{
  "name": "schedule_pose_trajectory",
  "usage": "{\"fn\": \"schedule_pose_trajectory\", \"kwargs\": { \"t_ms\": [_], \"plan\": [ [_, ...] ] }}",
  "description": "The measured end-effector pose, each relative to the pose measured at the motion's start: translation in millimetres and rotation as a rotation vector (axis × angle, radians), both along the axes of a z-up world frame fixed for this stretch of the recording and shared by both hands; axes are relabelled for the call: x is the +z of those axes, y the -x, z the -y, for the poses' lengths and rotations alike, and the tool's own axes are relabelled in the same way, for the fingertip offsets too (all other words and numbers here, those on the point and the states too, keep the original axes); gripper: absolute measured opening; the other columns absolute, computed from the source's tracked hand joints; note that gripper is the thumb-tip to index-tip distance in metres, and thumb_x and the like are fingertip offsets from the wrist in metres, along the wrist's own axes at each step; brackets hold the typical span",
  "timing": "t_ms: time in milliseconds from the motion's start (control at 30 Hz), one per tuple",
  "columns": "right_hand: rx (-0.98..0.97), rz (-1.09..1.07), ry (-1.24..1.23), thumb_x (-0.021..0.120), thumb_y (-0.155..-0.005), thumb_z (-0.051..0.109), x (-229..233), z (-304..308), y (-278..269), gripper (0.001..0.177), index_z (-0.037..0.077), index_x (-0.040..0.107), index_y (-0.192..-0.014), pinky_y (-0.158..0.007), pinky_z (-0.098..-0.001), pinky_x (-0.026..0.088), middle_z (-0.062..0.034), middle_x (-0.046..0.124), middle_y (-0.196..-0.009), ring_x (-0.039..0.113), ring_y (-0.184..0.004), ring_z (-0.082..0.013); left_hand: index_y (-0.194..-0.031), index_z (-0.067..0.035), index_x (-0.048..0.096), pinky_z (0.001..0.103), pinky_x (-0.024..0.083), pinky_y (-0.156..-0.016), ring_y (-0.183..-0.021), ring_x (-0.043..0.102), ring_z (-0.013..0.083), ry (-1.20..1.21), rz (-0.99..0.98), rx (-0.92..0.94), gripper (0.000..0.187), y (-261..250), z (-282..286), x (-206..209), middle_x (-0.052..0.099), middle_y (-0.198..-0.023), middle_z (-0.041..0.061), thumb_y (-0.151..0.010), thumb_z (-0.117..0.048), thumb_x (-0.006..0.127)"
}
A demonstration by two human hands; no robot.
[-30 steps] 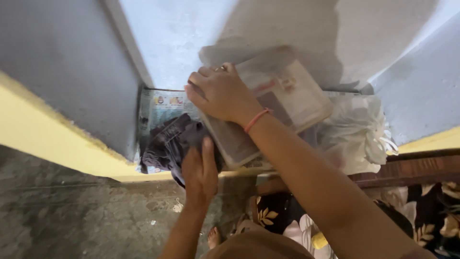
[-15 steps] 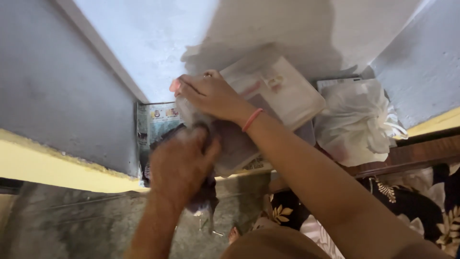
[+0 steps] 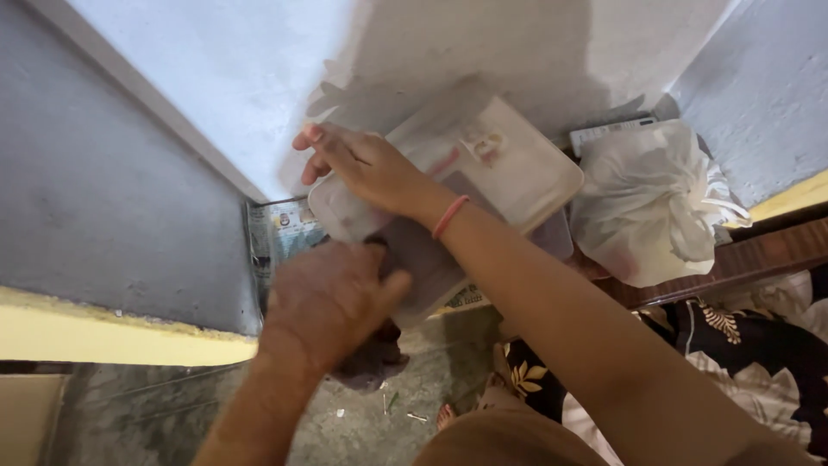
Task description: Cleaning and organizing plastic boxes and a white plastic bag on a shelf niche.
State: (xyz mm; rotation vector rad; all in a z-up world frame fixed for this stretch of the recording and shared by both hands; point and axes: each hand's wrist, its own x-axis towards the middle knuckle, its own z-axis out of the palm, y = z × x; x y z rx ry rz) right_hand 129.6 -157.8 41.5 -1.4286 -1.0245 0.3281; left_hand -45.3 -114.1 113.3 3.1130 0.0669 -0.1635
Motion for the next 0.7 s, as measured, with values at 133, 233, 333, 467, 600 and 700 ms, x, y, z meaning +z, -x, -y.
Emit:
{"fn": "schedule_pose_trajectory", "kwargs": {
  "t_ms": [133, 233, 333, 467, 600, 700],
  "plan": [
    [-0.022, 0.032, 0.073, 0.04, -0.105, 0.055, 4, 1, 2, 0.06, 0.005, 0.067, -0.124, -0.088, -0.0333, 0.063, -0.008, 0.079, -0.095, 0.079, -0.095, -0.0166, -0.1, -0.015, 0.077, 0.045, 0.06, -0.078, -0.081, 0.077, 0.0293, 0.042, -0.183, 0.328, 0.057, -46, -33, 16, 0.076, -0.086, 0.014, -0.094, -0.066, 0.05],
    [-0.132, 0.268, 0.067, 0.035, -0.111, 0.057, -3, -2, -4, 0.067, 0.004, 0.072, -0.124, -0.098, -0.0378, 0.057, -0.0092, 0.077, -0.115, 0.073, -0.112, -0.0207, -0.095, -0.014, 0.079, 0.045, 0.06, -0.078, -0.082, 0.077, 0.0298, 0.068, -0.087, 0.392, 0.067, -58, -48, 10, 0.076, -0.083, 0.012, -0.094, -0.073, 0.048],
    [-0.145, 0.345, 0.041, 0.033, -0.111, 0.06, -9, -6, -10, 0.067, 0.006, 0.067, -0.133, -0.104, -0.0388, 0.053, -0.0069, 0.075, -0.121, 0.072, -0.115, -0.0222, -0.09, -0.013, 0.079, 0.043, 0.062, -0.074, -0.078, 0.077, 0.029, 0.051, -0.042, 0.362, 0.068, -43, -39, 2, 0.076, -0.081, 0.012, -0.094, -0.073, 0.047],
    [-0.12, 0.34, 0.19, 0.03, -0.108, 0.057, -4, -3, -3, 0.06, 0.017, 0.066, -0.133, -0.106, -0.0354, 0.047, 0.0061, 0.08, -0.094, 0.079, -0.09, -0.013, -0.091, -0.021, 0.074, 0.046, 0.057, -0.062, -0.074, 0.073, 0.0302, -0.035, 0.098, -0.091, 0.034, 7, -9, -26, 0.073, -0.084, 0.01, -0.088, -0.05, 0.058],
    [-0.141, 0.449, 0.21, 0.027, -0.106, 0.054, -8, -4, -5, 0.059, 0.018, 0.061, -0.139, -0.106, -0.0437, 0.033, 0.0075, 0.079, -0.097, 0.072, -0.097, -0.0134, -0.093, -0.017, 0.069, 0.049, 0.058, -0.063, -0.076, 0.073, 0.0326, 0.053, -0.03, 0.052, 0.044, 14, 16, -14, 0.073, -0.075, 0.011, -0.093, -0.058, 0.054],
    [-0.133, 0.362, 0.272, 0.03, -0.105, 0.057, 6, 0, 2, 0.059, 0.02, 0.062, -0.138, -0.111, -0.0424, 0.034, 0.006, 0.079, -0.096, 0.072, -0.1, -0.0124, -0.093, -0.014, 0.072, 0.05, 0.057, -0.065, -0.074, 0.073, 0.0362, 0.056, 0.108, 0.16, 0.047, -20, -27, -16, 0.072, -0.075, 0.015, -0.09, -0.058, 0.056]
  ]
}}
